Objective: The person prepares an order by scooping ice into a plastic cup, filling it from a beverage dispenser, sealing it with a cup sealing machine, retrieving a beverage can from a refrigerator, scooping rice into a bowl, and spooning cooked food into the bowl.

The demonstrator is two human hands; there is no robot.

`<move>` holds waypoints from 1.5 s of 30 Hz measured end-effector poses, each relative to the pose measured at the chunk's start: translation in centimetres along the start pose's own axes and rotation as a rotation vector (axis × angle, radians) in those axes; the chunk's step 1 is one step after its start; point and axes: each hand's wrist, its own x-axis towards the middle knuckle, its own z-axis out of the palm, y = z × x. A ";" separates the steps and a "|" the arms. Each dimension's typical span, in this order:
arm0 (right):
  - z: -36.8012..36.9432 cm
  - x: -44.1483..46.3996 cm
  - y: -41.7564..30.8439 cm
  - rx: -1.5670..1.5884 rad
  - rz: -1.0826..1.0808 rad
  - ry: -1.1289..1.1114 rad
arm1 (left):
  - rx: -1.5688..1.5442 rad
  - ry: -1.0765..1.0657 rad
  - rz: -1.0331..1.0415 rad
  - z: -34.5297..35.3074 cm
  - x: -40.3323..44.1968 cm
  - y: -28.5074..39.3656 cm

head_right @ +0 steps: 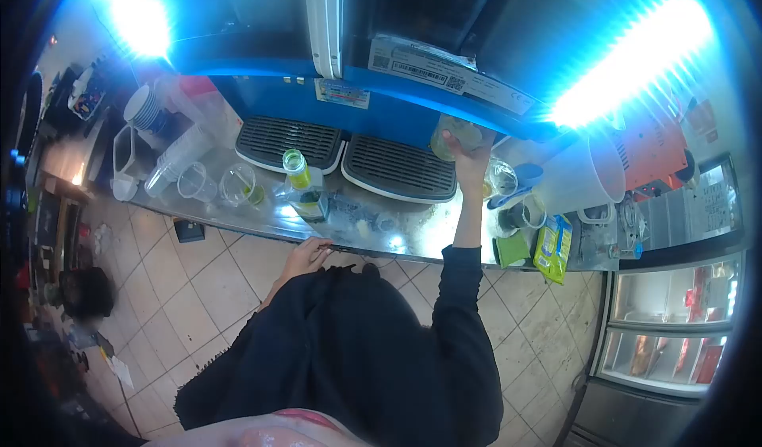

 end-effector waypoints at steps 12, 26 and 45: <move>0.3 0.3 -1.1 0.103 0.127 0.007 | -0.006 0.011 0.005 -0.1 0.1 0.1; 0.4 0.1 -0.9 0.110 0.093 0.014 | 0.018 0.021 0.049 0.4 0.7 -0.7; 0.1 0.0 -0.7 0.136 0.029 -0.062 | 0.036 -0.010 0.076 0.9 1.6 -1.3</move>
